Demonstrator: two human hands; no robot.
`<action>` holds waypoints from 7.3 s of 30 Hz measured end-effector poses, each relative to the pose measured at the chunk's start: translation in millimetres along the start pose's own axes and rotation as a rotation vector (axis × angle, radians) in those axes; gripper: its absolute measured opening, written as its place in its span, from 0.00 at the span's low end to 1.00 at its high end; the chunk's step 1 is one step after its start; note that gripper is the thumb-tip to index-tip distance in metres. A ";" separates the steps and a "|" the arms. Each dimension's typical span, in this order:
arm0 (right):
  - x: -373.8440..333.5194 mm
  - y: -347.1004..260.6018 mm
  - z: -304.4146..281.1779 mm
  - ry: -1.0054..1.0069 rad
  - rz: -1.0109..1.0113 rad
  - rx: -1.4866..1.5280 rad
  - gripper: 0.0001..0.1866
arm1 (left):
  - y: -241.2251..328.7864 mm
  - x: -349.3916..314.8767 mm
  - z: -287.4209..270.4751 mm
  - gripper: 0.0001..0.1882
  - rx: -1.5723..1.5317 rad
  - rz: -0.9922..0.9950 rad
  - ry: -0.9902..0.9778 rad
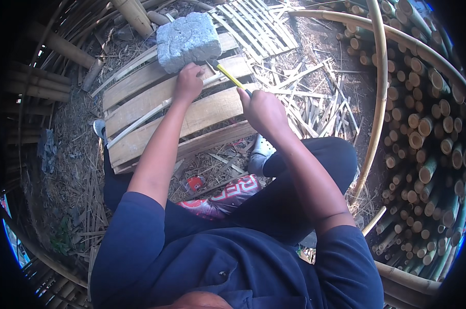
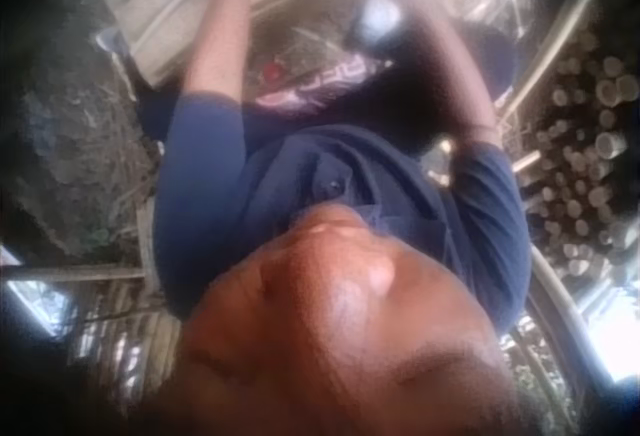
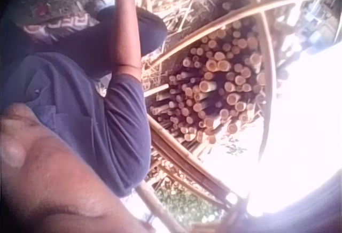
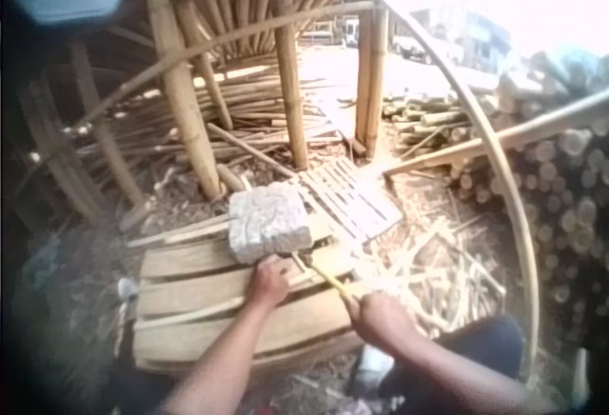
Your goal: The person positions wooden slats across a frame, holds them in place with a large stone, and hammers nails into the slats to secure them.
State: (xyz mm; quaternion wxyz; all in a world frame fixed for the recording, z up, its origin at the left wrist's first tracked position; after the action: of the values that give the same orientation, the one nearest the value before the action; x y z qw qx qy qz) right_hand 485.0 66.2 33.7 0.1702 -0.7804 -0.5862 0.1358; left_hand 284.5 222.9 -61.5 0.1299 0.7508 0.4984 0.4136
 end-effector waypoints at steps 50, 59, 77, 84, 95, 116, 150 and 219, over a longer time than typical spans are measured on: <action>20.9 10.9 -21.2 -0.033 0.115 0.060 0.39 | 9.7 3.5 -5.1 0.07 -0.136 0.127 0.026; 20.9 9.7 -29.3 -0.090 0.163 0.098 0.38 | 23.2 0.1 -15.6 0.10 -0.191 0.088 -0.253; 10.5 7.9 -10.4 -0.147 0.079 0.092 0.38 | 9.6 -8.6 -10.0 0.10 -0.215 0.053 -0.257; 10.2 5.5 5.0 -0.067 0.009 0.025 0.39 | 6.0 -9.5 -7.1 0.10 -0.195 0.019 -0.277; -1.0 -9.6 -2.6 0.065 -0.155 -0.131 0.34 | 4.2 -10.0 -5.0 0.11 -0.290 0.033 -0.246; -1.8 -29.0 -14.8 0.103 -0.118 -0.030 0.36 | -4.6 -1.7 -1.9 0.10 -0.307 0.040 -0.249; -10.4 -36.5 -27.3 0.132 -0.118 -0.027 0.32 | -4.0 -3.3 -1.7 0.10 -0.316 0.015 -0.261; 2.1 -17.5 -16.7 0.040 -0.032 -0.087 0.36 | -4.6 -2.4 3.5 0.08 -0.372 -0.001 -0.225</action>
State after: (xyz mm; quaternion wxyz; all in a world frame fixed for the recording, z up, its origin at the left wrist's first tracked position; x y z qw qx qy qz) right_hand 477.2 70.8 56.3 0.1497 -0.7802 -0.6003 0.0918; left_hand 283.8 223.7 -67.7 0.3212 0.7551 0.3964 0.4118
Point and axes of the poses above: each hand's wrist, its own x-axis towards the middle knuckle, its own z-axis out of the palm, y = z × x, the point moved 5 cm from there along x, towards the middle knuckle, and after that the axes turned 8 degrees about y, right-handed, at the moved point
